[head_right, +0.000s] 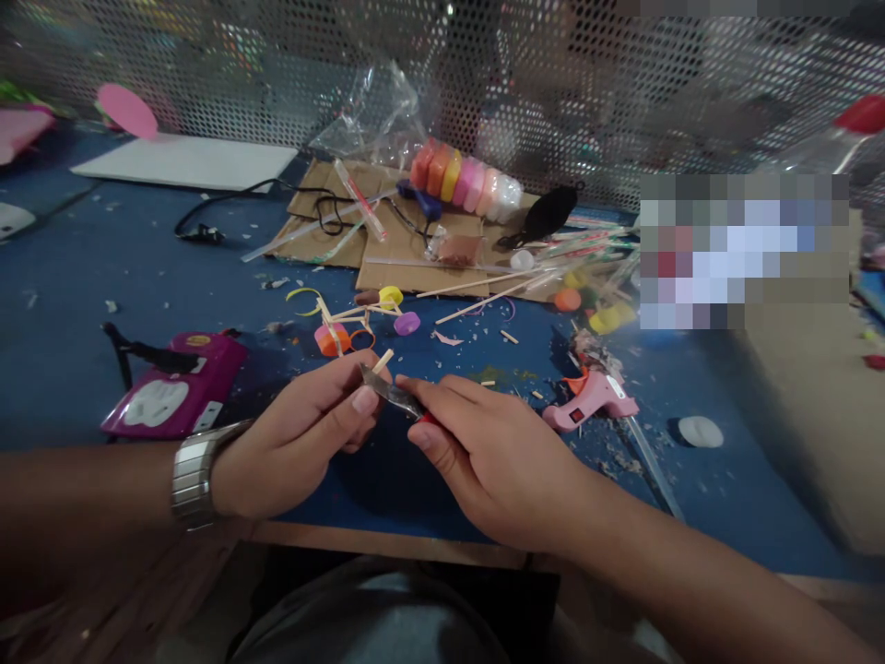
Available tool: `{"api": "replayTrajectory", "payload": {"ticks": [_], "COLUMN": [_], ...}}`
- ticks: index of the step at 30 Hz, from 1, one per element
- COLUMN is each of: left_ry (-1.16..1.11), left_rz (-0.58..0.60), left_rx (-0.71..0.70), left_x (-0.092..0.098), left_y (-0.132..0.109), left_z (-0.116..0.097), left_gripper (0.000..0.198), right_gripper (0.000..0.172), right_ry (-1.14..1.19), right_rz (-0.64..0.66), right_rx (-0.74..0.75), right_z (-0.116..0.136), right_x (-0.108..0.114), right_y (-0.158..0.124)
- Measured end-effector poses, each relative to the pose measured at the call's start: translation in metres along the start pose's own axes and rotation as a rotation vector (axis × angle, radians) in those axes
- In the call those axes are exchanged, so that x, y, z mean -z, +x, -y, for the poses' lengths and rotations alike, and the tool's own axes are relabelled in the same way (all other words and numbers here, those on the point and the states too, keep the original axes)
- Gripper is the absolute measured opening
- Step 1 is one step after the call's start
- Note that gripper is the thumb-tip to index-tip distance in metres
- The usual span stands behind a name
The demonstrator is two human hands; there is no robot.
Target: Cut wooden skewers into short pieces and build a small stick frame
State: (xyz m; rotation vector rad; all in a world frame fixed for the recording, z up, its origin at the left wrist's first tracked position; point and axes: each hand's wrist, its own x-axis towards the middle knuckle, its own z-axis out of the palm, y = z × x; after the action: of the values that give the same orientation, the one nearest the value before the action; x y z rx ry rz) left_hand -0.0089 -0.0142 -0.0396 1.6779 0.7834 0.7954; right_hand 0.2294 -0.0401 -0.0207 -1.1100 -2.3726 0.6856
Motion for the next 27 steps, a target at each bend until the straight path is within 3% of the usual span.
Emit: {"api": "replayTrajectory", "payload": {"ticks": [5,10,27], "left_ry": [0.071,0.117,0.064], "left_rz": [0.048,0.021,0.052], "left_rx": [-0.036,-0.016,0.0], "left_x": [0.0018,0.0018,0.0003], "left_y": [0.0021,0.0027,0.0024], "left_z": [-0.0038,-0.0041,-0.0031], "left_gripper": [0.031,0.034,0.039], "right_gripper": [0.046,0.045,0.048], "right_ry": [0.005,0.044,0.032], "right_rz": [0.005,0.013,0.018], "right_rx": [-0.009,-0.014,-0.007], "right_z": [-0.0015,-0.0024,-0.0004], "right_x": [-0.0007,-0.0014,-0.0006], "right_y": [-0.0023,-0.0022,-0.0026]}}
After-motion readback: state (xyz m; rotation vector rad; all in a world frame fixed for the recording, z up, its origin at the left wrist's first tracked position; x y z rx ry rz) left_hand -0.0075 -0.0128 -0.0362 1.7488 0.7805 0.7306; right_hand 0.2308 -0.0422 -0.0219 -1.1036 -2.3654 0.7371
